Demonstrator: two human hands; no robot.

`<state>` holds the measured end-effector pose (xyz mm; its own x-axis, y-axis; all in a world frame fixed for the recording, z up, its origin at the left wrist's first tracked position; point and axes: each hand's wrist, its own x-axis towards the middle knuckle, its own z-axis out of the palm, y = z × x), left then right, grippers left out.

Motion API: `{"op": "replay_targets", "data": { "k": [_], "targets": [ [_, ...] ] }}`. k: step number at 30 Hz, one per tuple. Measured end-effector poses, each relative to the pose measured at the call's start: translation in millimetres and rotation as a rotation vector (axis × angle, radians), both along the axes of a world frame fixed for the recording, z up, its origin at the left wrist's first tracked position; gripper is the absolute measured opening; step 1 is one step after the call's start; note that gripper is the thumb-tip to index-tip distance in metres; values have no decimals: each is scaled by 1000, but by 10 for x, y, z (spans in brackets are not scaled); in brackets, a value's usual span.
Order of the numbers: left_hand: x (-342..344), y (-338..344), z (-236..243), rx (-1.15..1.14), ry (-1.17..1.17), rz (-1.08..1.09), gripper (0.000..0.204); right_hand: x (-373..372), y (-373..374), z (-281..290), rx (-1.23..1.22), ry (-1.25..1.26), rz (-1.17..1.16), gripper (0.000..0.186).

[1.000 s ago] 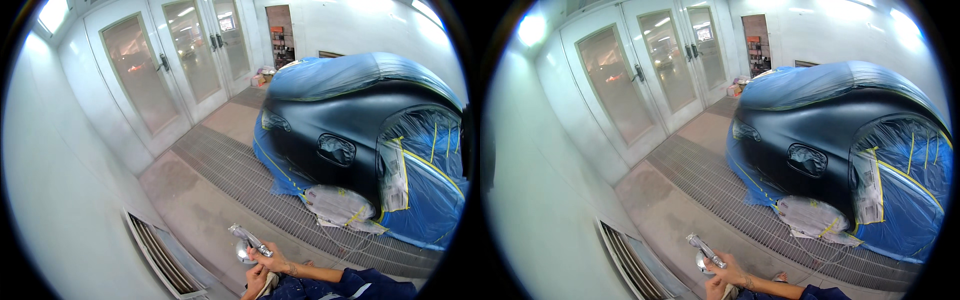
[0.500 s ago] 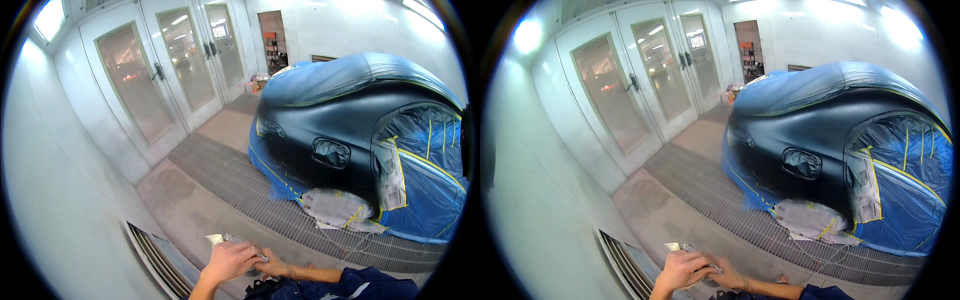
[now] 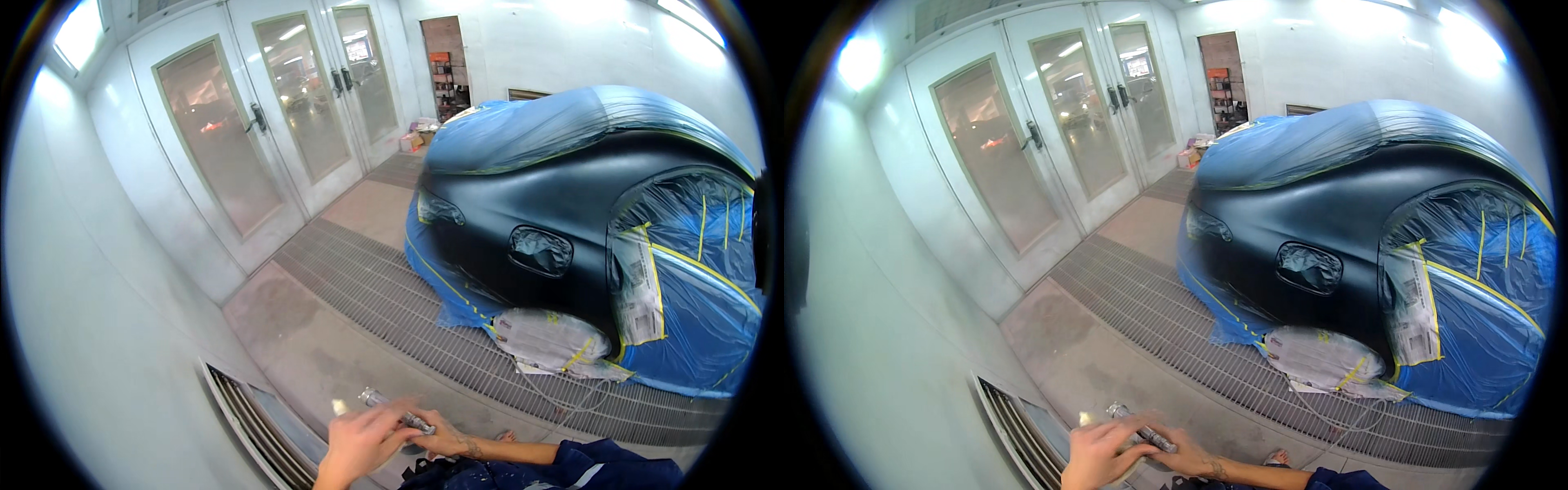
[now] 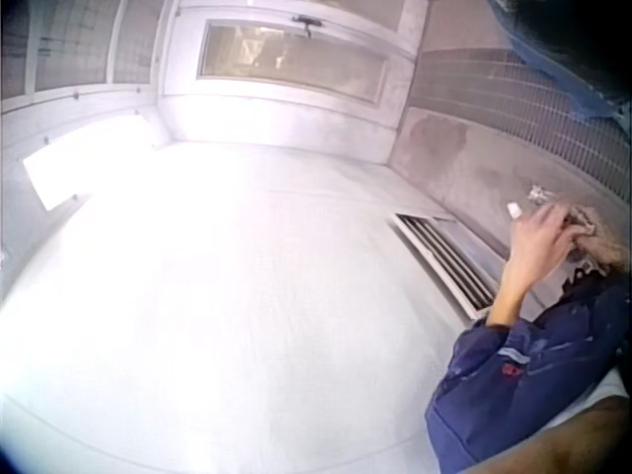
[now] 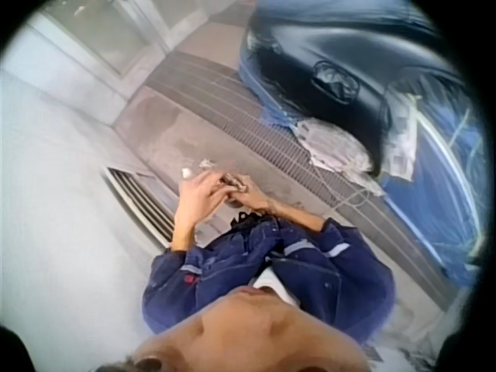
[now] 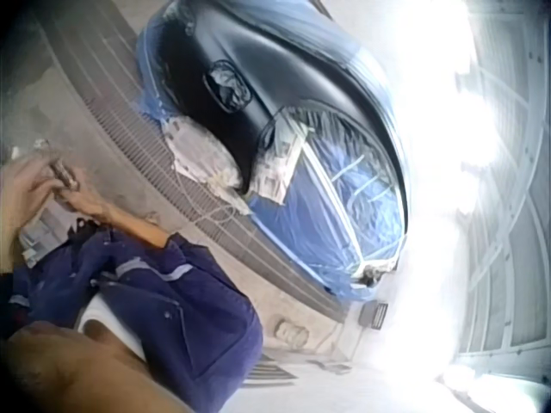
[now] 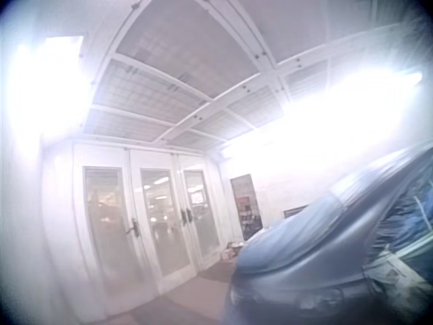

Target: The person uses a spray gun to apply dark paint to the rear and side panels of a car in a paint booth. The car is masked with blue plastic and yellow tape. The person moves around the vehicle to cover the exposed surfaces.

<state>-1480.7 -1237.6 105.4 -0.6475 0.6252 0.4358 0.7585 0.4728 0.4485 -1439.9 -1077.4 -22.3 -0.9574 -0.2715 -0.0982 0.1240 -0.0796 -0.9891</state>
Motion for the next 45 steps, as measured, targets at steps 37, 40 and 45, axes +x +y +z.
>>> {"op": "replay_targets", "data": {
  "k": [37,40,45],
  "targets": [
    [1201,252,-1430,780,-892,469,11,-44,-112,-137,-110,58,86,35],
    [1184,192,-1438,604,-866,496,13,-50,-118,-108,-133,63,88,34],
    [1111,115,-1281,626,-896,385,12,-70,-112,-140,-106,74,94,36]
  ]
}}
